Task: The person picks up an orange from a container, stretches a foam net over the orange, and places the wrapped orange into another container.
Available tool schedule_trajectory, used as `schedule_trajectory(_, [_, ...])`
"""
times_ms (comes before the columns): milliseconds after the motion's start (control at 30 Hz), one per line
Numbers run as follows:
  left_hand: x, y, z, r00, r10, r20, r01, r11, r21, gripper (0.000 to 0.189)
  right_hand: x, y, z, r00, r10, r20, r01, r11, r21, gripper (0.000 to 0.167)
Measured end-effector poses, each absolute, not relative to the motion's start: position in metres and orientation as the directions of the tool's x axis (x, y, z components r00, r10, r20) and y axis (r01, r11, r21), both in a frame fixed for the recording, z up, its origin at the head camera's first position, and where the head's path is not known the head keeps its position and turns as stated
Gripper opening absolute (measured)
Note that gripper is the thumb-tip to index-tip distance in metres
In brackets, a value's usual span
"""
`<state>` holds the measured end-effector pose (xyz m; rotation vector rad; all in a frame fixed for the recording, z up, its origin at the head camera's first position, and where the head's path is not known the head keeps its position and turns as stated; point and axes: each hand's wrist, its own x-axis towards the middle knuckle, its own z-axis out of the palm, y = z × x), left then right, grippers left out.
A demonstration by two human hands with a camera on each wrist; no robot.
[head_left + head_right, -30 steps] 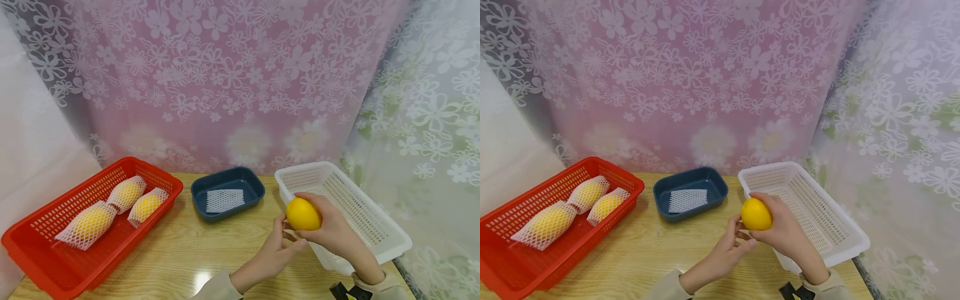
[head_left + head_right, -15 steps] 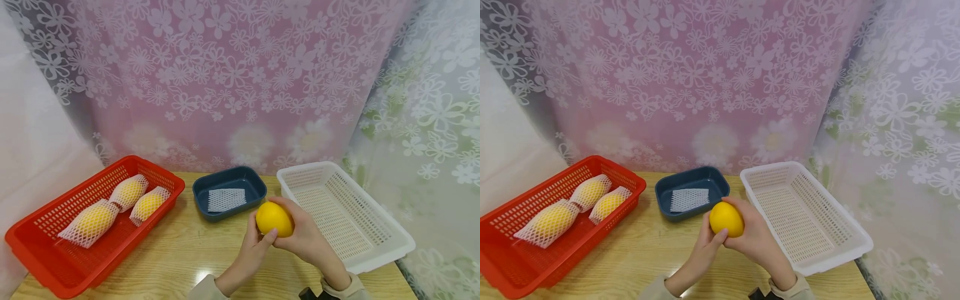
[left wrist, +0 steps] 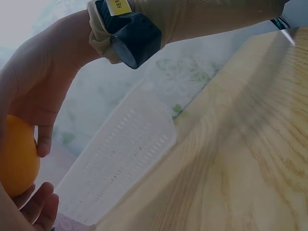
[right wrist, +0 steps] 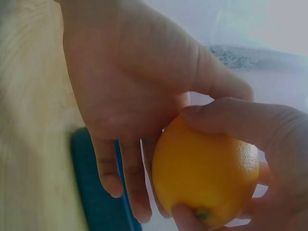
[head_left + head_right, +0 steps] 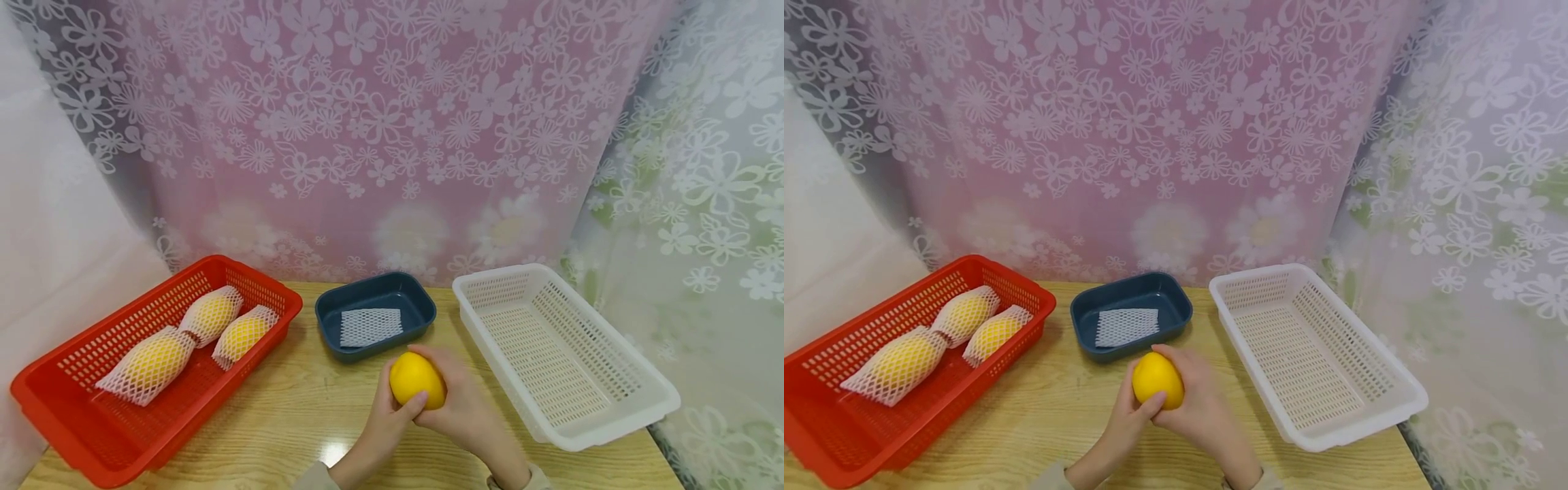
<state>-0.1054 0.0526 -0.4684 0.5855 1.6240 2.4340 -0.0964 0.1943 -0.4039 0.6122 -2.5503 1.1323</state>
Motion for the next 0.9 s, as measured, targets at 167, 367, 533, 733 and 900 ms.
schedule_trajectory(167, [-0.105,0.046,-0.483,-0.928,0.315,0.199,0.070,-0.377,0.924,0.057,-0.095,0.182,-0.417,-0.897,-0.218,0.385,-0.431,0.627,-0.649,0.086])
schedule_trajectory(367, [-0.107,0.037,-0.499,-0.943,0.279,0.179,0.071,-0.357,0.932,0.051,-0.093,0.174,-0.434,-0.938,-0.179,0.296,-0.344,0.574,-0.743,0.083])
schedule_trajectory(533, [-0.112,0.026,-0.511,-0.967,0.211,0.142,0.066,-0.330,0.942,0.045,-0.096,0.171,-0.447,-0.964,-0.149,0.221,-0.263,0.399,-0.879,0.076])
schedule_trajectory(733, [-0.115,0.016,-0.523,-0.978,0.196,0.065,-0.035,-0.467,0.884,0.040,-0.100,0.165,-0.471,-0.976,-0.121,0.181,-0.209,0.288,-0.934,0.073])
schedule_trajectory(900, [-0.117,0.013,-0.524,-0.976,0.214,-0.026,-0.144,-0.554,0.820,0.040,-0.104,0.163,-0.493,-0.965,-0.159,0.207,-0.247,0.293,-0.924,0.081])
